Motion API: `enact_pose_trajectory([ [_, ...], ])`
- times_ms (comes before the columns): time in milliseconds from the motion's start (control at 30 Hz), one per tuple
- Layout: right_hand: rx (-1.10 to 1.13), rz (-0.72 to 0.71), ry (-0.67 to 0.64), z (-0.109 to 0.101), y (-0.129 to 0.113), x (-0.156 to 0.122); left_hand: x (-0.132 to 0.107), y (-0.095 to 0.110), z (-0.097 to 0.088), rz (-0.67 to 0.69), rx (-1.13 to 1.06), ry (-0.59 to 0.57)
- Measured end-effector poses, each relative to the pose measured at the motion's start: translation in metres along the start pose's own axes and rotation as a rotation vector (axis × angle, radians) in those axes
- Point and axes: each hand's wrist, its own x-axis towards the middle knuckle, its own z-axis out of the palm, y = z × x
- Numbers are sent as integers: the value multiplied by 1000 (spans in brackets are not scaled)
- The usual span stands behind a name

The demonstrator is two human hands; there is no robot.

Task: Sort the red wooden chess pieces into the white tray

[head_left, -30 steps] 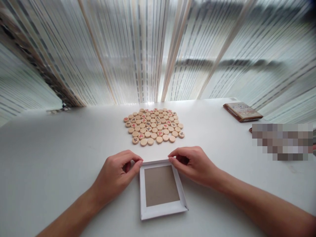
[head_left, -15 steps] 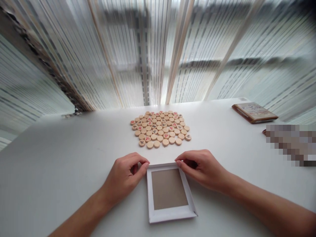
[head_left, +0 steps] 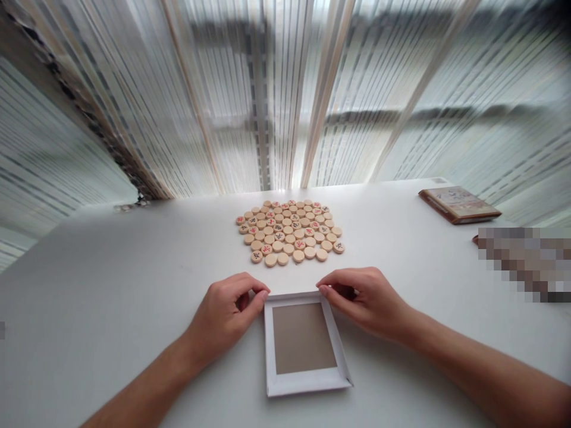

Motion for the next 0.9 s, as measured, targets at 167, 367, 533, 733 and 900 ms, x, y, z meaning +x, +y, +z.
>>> enact_pose_trajectory([
  [167, 4, -2, -3, -1, 0, -1, 0, -1, 0, -2, 7, -12],
  [367, 7, -2, -3, -1, 1, 0, 0, -1, 0, 4, 11, -3],
  [533, 3, 5, 9, 0, 3, 0, 0, 0, 0, 8, 2, 4],
  [733, -74, -6, 192, -6, 14, 7, 4, -1, -3, 24, 83, 181],
  [900, -149, 17, 299, -16, 34, 18, 18, -10, -7, 7, 165, 292],
])
